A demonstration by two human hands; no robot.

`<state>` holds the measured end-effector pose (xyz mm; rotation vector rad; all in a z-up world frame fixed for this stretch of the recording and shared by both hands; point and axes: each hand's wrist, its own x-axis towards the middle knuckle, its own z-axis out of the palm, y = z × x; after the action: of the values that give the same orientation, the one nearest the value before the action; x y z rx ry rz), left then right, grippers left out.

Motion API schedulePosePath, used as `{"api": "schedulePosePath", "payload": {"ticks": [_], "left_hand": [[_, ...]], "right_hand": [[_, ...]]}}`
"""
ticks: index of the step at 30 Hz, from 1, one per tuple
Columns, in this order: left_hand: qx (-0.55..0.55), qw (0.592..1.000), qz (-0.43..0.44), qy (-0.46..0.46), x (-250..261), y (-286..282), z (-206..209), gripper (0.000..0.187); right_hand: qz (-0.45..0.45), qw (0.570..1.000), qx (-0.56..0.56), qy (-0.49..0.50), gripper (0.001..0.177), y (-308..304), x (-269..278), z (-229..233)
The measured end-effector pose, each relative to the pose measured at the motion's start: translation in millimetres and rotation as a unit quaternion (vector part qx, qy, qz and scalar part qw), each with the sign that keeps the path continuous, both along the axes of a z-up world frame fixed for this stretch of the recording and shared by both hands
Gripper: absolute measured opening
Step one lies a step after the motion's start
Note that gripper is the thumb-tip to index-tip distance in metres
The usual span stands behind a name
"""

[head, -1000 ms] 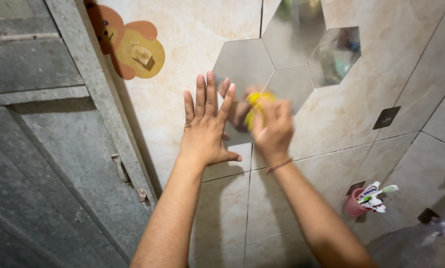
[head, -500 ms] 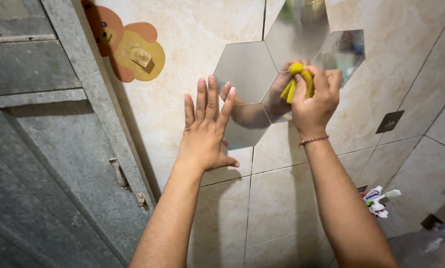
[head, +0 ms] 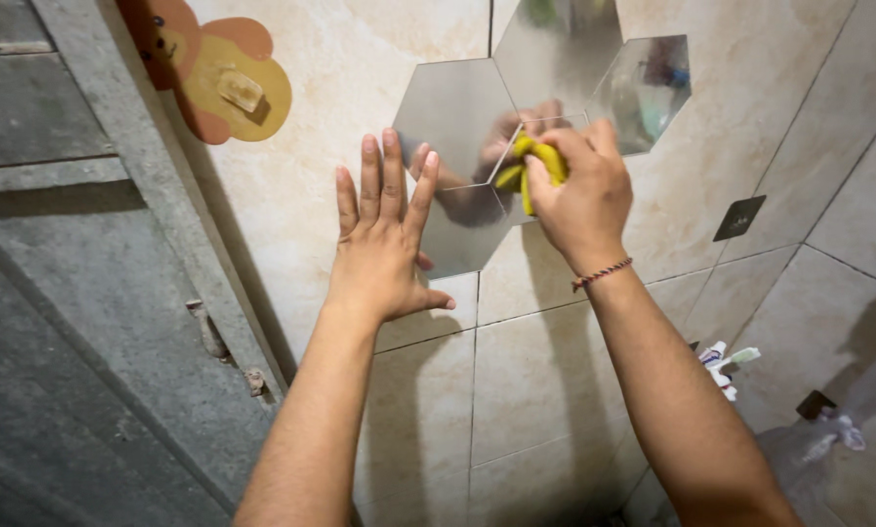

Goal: The person sprays a cleaning solution onto a hexagonal mirror mounted on a tiled wall and wipes it with a yellow sponge. They repeatedly rub the mirror surface and adjacent tiles, occasionally repositioning the sponge and hand.

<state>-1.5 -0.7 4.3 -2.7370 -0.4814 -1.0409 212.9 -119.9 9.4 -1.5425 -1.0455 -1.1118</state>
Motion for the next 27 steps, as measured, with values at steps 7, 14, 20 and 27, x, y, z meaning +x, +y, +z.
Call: {"api": "schedulePosePath", "payload": {"ticks": [7, 14, 20, 27], "left_hand": [[0.003, 1.0, -0.001, -0.005, -3.8, -0.9, -2.8, 0.16], [0.019, 1.0, 0.01, -0.009, -3.7, -2.5, -0.9, 0.162], [0.007, 1.0, 0.022, 0.002, -3.4, -2.7, -2.7, 0.163], [0.068, 0.992, -0.009, -0.102, 14.1, 18.1, -25.4, 0.118]], "right_hand": [[-0.027, 0.999, 0.013, 0.036, 0.018, 8.5, -10.3, -10.6], [-0.074, 0.995, 0.033, 0.049, 0.018, -4.6, 7.8, 6.6], [0.035, 0.998, -0.044, -0.003, 0.019, 0.6, -8.1, -6.5], [-0.007, 0.995, 0.073, -0.063, 0.026, 33.6, -20.5, -37.2]]}}
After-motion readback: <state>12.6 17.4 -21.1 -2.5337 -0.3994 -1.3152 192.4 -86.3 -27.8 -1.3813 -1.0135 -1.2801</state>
